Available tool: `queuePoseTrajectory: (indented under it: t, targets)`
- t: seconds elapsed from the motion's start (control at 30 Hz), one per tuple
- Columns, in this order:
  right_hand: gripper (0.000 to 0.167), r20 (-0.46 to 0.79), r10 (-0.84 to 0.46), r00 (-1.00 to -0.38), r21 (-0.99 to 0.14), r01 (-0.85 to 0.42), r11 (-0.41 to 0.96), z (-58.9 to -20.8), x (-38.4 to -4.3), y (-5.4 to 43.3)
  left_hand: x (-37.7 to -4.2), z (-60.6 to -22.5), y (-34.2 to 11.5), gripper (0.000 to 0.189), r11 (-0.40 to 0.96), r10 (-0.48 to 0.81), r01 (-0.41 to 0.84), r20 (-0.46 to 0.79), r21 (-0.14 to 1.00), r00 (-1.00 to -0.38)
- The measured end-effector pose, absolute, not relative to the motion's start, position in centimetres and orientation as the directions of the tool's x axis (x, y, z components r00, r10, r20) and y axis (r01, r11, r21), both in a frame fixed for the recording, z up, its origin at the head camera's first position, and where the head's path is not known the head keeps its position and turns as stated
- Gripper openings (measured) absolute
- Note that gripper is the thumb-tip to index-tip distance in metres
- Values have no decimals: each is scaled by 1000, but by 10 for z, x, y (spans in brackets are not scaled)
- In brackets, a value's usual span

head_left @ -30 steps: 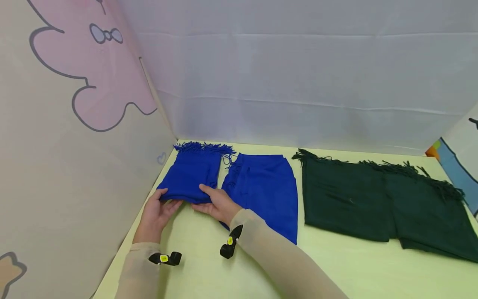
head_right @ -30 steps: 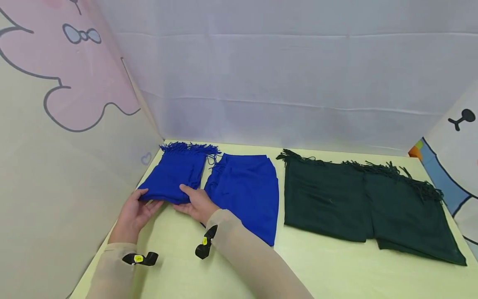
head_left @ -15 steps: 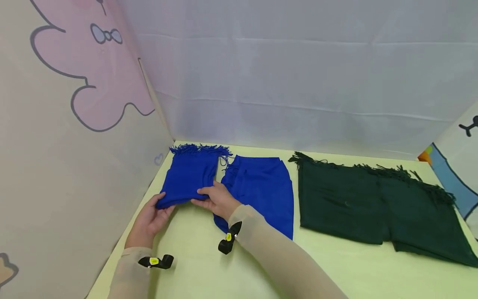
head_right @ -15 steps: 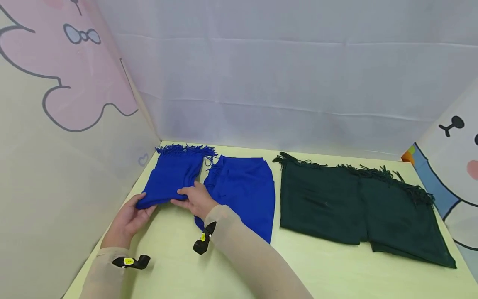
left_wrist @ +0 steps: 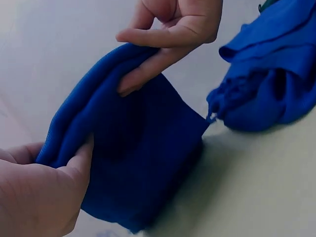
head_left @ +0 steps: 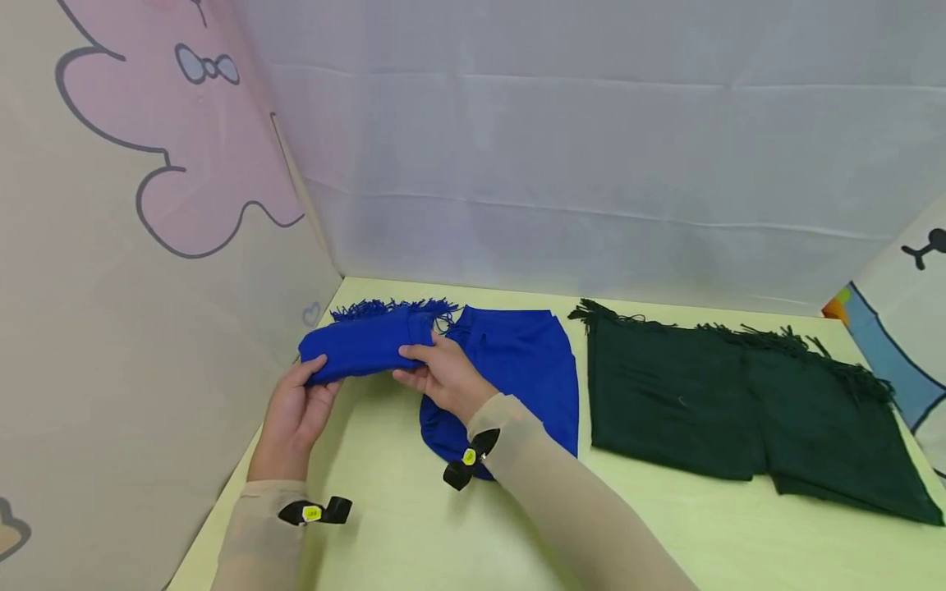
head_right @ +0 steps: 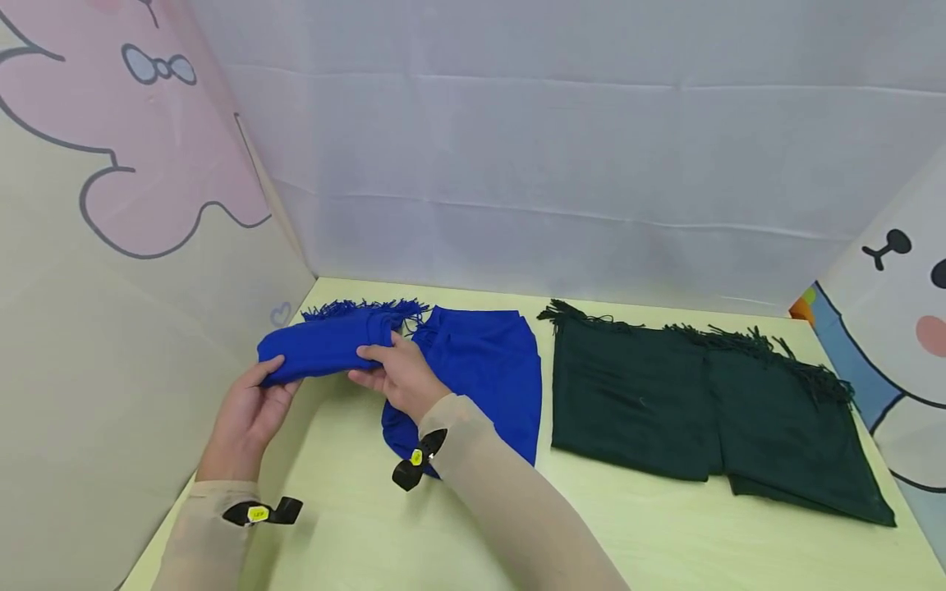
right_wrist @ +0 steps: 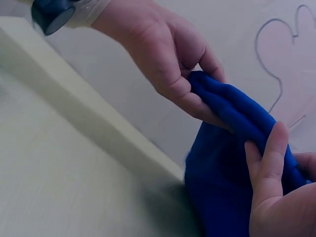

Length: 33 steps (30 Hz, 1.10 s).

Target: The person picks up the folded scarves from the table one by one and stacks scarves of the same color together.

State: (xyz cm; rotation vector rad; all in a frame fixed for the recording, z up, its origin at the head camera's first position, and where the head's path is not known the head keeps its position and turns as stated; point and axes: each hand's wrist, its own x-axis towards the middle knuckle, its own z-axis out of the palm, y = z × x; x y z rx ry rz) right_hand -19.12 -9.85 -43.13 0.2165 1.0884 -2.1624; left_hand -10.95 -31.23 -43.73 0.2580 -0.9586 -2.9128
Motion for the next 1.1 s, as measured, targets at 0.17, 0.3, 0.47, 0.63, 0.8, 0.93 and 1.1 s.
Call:
queuePoseTrajectory:
  t: [0.17,0.3,0.47,0.63,0.8,0.93,1.1]
  targets:
    - [78,-358,-535,-766,-643,617,-454,-416,-190,-82,-110,-417,-294,70,-753,-181,85,-82,653,-980]
    - [52,-287,-558,-779,-654,584,-480,-403,-188,-70,-110,-404,-279,66,-713,-255,184,-6,677,-967]
    - [42,-231,-546,-806,-695,529,-487,-391,-186,-54,-111,-390,-263,63,-656,-282,243,67,715,-957]
    - [40,-180,-510,-841,-731,461,-503,-385,-191,-37,-119,-380,-248,57,-621,-264,238,86,747,-961]
    - [40,-150,-472,-869,-751,411,-517,-380,-194,-17,-132,-376,-233,51,-628,-230,233,109,743,-967]
    - [41,-126,-427,-896,-778,356,-518,-377,-197,-3,-144,-374,-219,48,-652,-199,214,108,728,-974]
    - [41,-81,-360,-930,-793,278,-542,-374,-202,18,-162,-371,-199,46,-673,-133,169,107,720,-985]
